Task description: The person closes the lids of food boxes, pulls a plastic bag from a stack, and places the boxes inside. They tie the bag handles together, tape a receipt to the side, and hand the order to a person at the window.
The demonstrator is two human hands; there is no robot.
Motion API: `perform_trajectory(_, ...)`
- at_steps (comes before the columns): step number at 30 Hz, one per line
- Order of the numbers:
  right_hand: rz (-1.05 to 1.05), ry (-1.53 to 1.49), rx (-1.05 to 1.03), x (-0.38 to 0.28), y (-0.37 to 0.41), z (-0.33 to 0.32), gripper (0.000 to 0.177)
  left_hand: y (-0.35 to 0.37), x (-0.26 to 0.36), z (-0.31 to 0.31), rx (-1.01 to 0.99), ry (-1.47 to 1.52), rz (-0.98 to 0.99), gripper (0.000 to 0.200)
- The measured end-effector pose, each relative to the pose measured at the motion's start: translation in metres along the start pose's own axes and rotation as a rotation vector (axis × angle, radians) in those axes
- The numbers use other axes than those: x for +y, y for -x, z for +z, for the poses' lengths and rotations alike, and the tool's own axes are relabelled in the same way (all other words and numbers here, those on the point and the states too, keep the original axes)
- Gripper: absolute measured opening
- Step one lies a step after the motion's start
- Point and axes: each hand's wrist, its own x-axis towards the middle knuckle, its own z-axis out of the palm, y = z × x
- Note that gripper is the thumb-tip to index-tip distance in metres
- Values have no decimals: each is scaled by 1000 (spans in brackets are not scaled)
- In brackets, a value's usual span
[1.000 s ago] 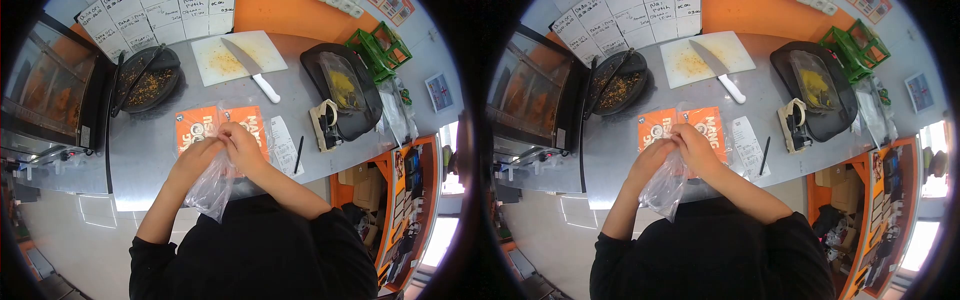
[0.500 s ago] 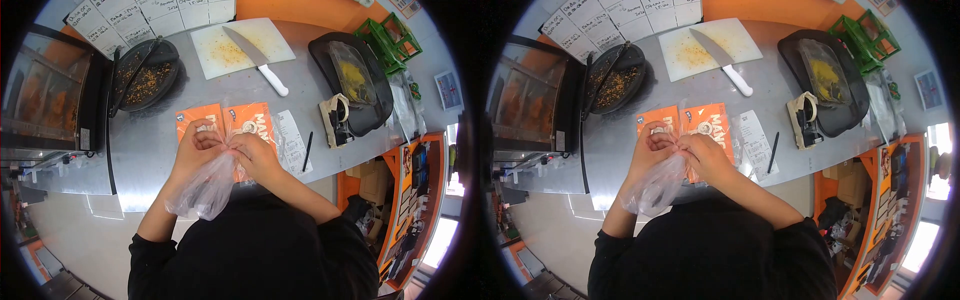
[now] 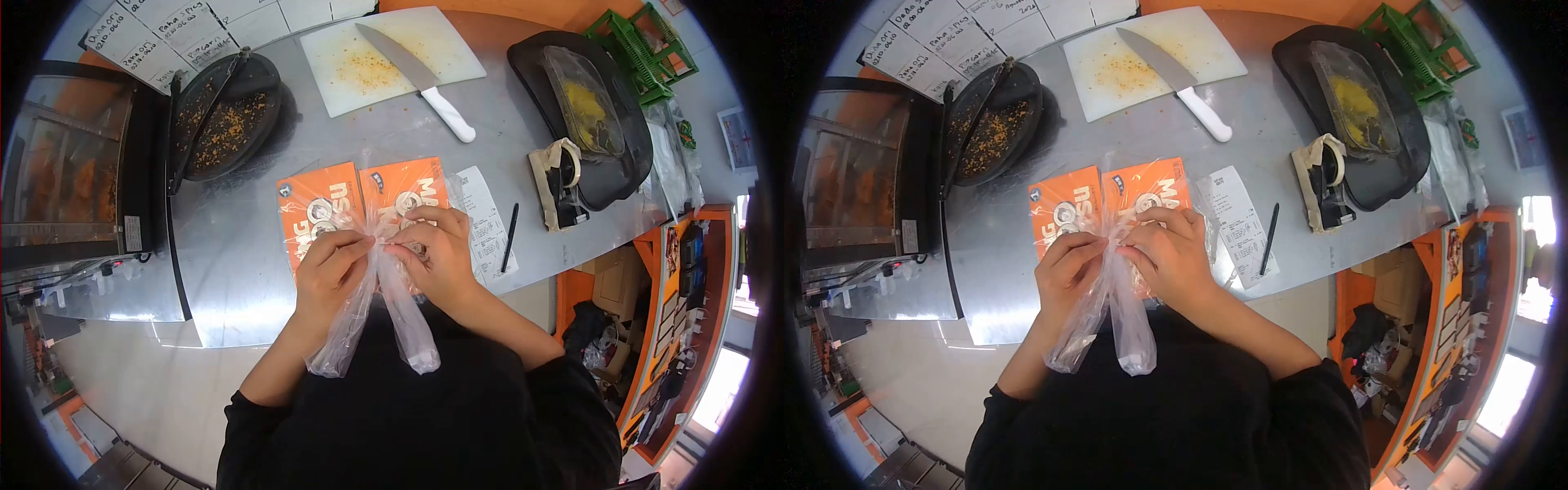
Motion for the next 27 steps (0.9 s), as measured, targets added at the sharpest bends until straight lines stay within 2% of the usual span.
perform_trajectory(7, 13, 71, -67, -1, -1, -2, 21, -3, 3, -1, -11, -22, 47, 25)
perform_trajectory(14, -22, 21, -68, 3, -6, 0, 23, -10, 7, -2, -32, -18, 127, 27)
perform_trajectory(19, 64, -33, -136, 9, -15, -3, 16, -16, 1, -4, -54, 29, 14, 24)
perform_trajectory(23, 20, -42, -171, 11, -15, -8, 14, -18, 3, -6, -74, 80, -131, 19)
perform_trajectory(27, -64, -6, -123, 18, -11, -9, 15, -18, -1, -3, -77, 75, -168, 16)
